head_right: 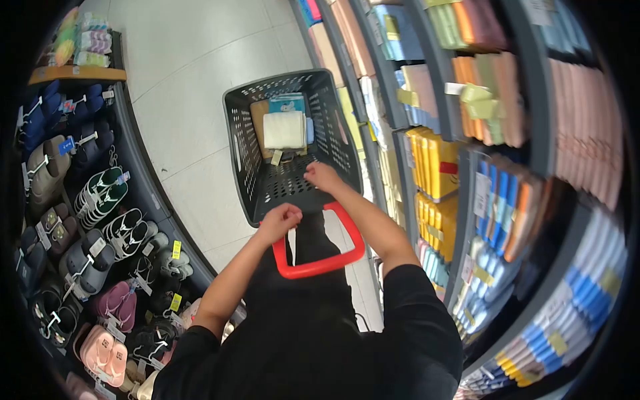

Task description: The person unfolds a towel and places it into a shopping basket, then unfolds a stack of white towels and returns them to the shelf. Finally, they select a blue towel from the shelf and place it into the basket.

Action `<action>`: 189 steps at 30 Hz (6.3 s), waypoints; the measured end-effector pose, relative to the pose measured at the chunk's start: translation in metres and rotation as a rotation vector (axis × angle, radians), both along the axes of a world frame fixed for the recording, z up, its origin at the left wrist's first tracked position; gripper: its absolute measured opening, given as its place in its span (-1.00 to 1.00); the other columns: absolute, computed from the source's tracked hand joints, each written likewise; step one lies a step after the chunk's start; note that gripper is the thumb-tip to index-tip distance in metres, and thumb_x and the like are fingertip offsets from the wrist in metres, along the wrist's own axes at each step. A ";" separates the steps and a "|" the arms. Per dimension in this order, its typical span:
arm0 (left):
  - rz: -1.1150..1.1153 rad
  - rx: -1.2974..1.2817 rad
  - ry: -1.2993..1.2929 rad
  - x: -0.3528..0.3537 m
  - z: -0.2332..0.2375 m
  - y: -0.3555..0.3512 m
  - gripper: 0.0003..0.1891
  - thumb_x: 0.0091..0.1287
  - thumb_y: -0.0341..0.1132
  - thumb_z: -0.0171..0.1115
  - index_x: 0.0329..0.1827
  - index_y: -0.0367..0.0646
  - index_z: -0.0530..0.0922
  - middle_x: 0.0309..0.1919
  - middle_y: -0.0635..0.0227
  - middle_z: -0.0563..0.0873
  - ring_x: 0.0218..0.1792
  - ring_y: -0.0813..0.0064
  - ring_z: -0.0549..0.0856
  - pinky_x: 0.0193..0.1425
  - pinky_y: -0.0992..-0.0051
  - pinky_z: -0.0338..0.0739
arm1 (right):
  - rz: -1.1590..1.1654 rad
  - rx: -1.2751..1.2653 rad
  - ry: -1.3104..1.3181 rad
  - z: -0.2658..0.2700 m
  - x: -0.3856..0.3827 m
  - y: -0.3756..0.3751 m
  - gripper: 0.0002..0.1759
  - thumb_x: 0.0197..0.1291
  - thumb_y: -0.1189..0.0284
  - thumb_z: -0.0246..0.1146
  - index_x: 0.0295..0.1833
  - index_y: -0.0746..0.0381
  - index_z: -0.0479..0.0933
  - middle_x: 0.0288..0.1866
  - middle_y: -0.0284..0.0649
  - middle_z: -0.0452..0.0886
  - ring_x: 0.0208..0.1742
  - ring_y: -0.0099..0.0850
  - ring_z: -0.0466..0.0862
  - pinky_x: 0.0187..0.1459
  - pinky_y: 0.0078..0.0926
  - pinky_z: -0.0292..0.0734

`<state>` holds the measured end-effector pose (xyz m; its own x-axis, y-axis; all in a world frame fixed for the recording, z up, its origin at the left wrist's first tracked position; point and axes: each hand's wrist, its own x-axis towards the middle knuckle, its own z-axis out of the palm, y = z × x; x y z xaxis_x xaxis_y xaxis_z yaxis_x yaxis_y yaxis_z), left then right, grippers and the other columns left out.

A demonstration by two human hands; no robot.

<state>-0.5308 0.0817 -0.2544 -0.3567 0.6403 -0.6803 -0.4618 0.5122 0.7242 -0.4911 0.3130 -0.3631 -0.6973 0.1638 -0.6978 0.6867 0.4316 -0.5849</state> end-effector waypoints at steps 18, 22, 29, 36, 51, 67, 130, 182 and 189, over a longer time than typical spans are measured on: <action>0.457 -0.397 -0.263 -0.088 -0.258 0.039 -0.78 0.45 -0.29 0.18 0.06 -0.16 0.52 -0.25 0.45 0.66 -0.28 0.62 0.64 -0.21 0.60 0.51 | -0.616 0.036 -0.350 -0.353 -0.070 0.003 0.17 -0.15 -0.07 0.54 0.39 0.54 0.25 0.33 0.31 0.43 0.36 0.11 0.46 0.35 -0.19 0.40; 0.469 -0.414 -0.279 -0.089 -0.256 0.045 -0.74 0.43 -0.26 0.21 0.07 -0.21 0.53 -0.27 0.44 0.66 -0.28 0.62 0.65 -0.20 0.58 0.52 | -0.612 0.095 -0.374 -0.358 -0.084 0.001 0.19 -0.21 0.02 0.58 0.41 0.53 0.21 0.38 0.28 0.37 0.41 0.11 0.40 0.38 -0.19 0.37; 0.479 -0.372 -0.335 -0.091 -0.248 0.059 -0.73 0.48 -0.28 0.16 0.15 -0.17 0.51 -0.13 0.40 0.67 -0.17 0.56 0.67 -0.05 0.54 0.55 | -0.556 0.001 -0.372 -0.394 -0.080 0.009 0.23 -0.26 0.03 0.61 0.42 0.51 0.19 0.39 0.29 0.37 0.41 0.07 0.42 0.39 -0.21 0.38; 0.523 -0.371 -0.402 -0.068 -0.249 0.056 -0.74 0.48 -0.27 0.17 0.14 -0.17 0.51 -0.12 0.39 0.67 -0.17 0.57 0.67 -0.04 0.54 0.55 | -0.559 0.026 -0.421 -0.389 -0.083 0.012 0.16 -0.22 0.01 0.58 0.39 0.49 0.25 0.30 0.27 0.47 0.29 0.06 0.55 0.28 -0.22 0.49; 0.637 -0.311 -0.386 -0.070 -0.236 0.058 -0.73 0.45 -0.33 0.18 0.13 -0.25 0.52 -0.19 0.40 0.68 -0.23 0.61 0.67 -0.13 0.60 0.54 | -0.137 0.570 0.018 -0.321 -0.111 0.029 -0.65 0.06 0.47 0.28 0.01 0.29 0.54 0.04 0.02 0.63 0.11 -0.06 0.62 0.12 -0.16 0.52; 0.579 -0.282 -0.294 -0.063 -0.240 0.046 -0.72 0.40 -0.36 0.24 0.09 -0.33 0.54 -0.31 0.43 0.66 -0.28 0.65 0.63 -0.10 0.61 0.53 | 0.689 0.700 0.253 -0.337 -0.126 0.006 -0.51 0.32 0.39 0.04 0.37 0.10 0.38 0.37 -0.24 0.47 0.39 -0.21 0.47 0.27 0.00 0.43; 0.067 0.428 -0.479 -0.061 0.175 0.022 -0.37 0.44 -0.15 0.17 0.45 -0.36 0.25 0.28 -0.03 0.54 0.22 0.08 0.63 0.26 0.15 0.59 | -0.883 -0.626 0.604 0.325 0.115 -0.055 -0.28 0.24 0.42 0.30 0.48 0.26 0.21 0.33 -0.11 0.50 0.36 -0.32 0.49 0.33 -0.32 0.43; -0.117 0.238 -0.903 -0.037 0.174 0.098 -0.58 0.53 -0.30 -0.10 0.33 -0.36 0.41 0.19 -0.01 0.64 0.11 0.13 0.71 0.21 0.16 0.66 | -1.347 -1.231 0.697 0.312 0.178 -0.025 -0.01 0.31 -0.34 -0.01 0.50 0.29 0.24 0.49 -0.05 0.37 0.48 -0.21 0.42 0.46 -0.11 0.29; -0.109 0.245 -0.854 -0.040 0.179 0.085 -0.55 0.48 -0.26 -0.02 0.33 -0.35 0.42 0.18 -0.02 0.65 0.11 0.13 0.71 0.22 0.16 0.65 | -1.321 -1.143 0.607 0.324 0.157 -0.024 -0.48 0.47 0.17 0.10 0.31 0.35 0.46 0.19 -0.03 0.65 0.14 -0.25 0.71 0.15 -0.19 0.65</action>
<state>-0.5705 0.1664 -0.0752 0.2798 0.8032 -0.5259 -0.8513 0.4608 0.2508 -0.3339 0.2889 -0.0393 -0.6908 0.4304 -0.5810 -0.1827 -0.8814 -0.4356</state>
